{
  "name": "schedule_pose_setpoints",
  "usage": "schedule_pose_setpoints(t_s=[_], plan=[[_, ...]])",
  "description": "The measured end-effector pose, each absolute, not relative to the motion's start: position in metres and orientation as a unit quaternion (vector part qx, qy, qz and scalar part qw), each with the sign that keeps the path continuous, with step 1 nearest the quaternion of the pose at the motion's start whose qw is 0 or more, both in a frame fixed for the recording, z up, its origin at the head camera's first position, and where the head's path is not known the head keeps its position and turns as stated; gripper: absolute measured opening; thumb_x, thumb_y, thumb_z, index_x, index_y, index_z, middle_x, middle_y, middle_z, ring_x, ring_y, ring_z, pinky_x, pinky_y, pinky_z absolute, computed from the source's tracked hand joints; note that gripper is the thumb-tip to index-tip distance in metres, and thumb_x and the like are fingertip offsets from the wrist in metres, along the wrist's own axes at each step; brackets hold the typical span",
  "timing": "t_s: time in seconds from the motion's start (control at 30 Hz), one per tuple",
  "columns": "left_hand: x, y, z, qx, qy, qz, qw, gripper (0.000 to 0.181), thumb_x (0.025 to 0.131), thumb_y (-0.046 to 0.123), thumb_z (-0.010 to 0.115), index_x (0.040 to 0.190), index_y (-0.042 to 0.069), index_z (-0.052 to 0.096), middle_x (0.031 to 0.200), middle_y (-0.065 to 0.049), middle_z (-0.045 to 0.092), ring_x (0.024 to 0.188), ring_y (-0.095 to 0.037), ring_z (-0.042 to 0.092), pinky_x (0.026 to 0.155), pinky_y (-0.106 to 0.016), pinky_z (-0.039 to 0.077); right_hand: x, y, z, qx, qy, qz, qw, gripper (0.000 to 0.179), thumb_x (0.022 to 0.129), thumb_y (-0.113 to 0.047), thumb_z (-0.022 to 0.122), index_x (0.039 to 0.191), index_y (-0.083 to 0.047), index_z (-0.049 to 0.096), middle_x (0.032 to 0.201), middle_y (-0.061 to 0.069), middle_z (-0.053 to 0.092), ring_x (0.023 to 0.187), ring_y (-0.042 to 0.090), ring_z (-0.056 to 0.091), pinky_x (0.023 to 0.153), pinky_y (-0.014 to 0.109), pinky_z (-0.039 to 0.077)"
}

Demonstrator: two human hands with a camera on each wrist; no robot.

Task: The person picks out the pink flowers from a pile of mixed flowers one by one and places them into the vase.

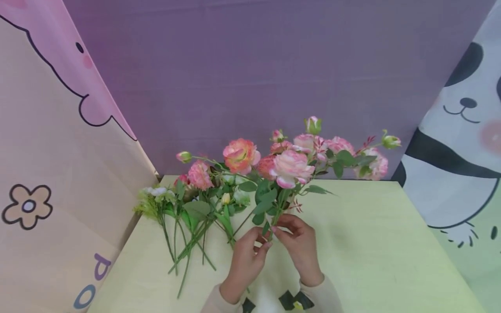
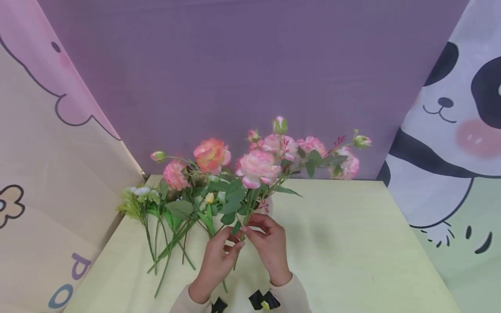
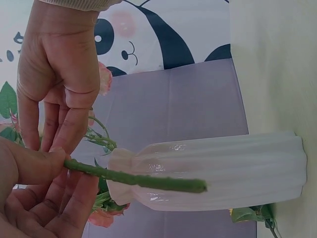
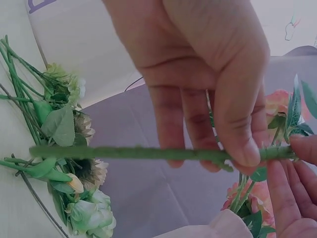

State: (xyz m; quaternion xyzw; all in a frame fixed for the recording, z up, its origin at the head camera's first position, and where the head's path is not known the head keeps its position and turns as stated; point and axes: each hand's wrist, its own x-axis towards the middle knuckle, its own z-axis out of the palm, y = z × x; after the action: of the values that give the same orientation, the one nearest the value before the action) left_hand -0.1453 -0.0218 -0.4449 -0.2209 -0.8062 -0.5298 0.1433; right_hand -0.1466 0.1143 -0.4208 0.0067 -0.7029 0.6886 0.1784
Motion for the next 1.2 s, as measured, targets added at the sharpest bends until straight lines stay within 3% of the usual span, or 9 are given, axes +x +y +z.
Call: schedule_pose_setpoints(t_s=[0.33,0.8,1.2], plan=[[-0.15,-0.02,-0.44,-0.221,-0.809,-0.526,0.141,0.019,0.082,-0.001,0.068,0.097,0.006,0.06,0.086,-0.003,0.064,0.078,-0.016,0.063,0.06,-0.019,0.052,-0.15,0.112,-0.417,0.012,-0.698,0.682,0.217,0.015,0.075,0.003,0.074,0.089,0.003,0.069,0.084,0.007,0.071,0.082,0.017,0.067,0.08,0.028,0.055],[-0.153,-0.027,-0.44,-0.23,-0.791,-0.558,0.102,0.022,0.084,0.004,0.068,0.105,0.006,0.063,0.096,-0.005,0.067,0.078,-0.013,0.063,0.06,-0.019,0.054,-0.159,0.114,-0.414,0.039,-0.7,0.674,0.232,0.015,0.075,0.005,0.075,0.088,0.003,0.069,0.083,0.01,0.07,0.077,0.01,0.066,0.07,0.025,0.056],[-0.173,-0.087,-0.453,-0.13,-0.822,-0.546,0.097,0.019,0.088,0.01,0.066,0.107,0.01,0.064,0.095,-0.002,0.068,0.081,-0.013,0.062,0.062,-0.022,0.053,-0.184,0.127,-0.391,0.056,-0.71,0.668,0.217,0.013,0.076,0.007,0.071,0.089,0.006,0.067,0.081,-0.002,0.068,0.077,0.009,0.066,0.069,0.023,0.056]])
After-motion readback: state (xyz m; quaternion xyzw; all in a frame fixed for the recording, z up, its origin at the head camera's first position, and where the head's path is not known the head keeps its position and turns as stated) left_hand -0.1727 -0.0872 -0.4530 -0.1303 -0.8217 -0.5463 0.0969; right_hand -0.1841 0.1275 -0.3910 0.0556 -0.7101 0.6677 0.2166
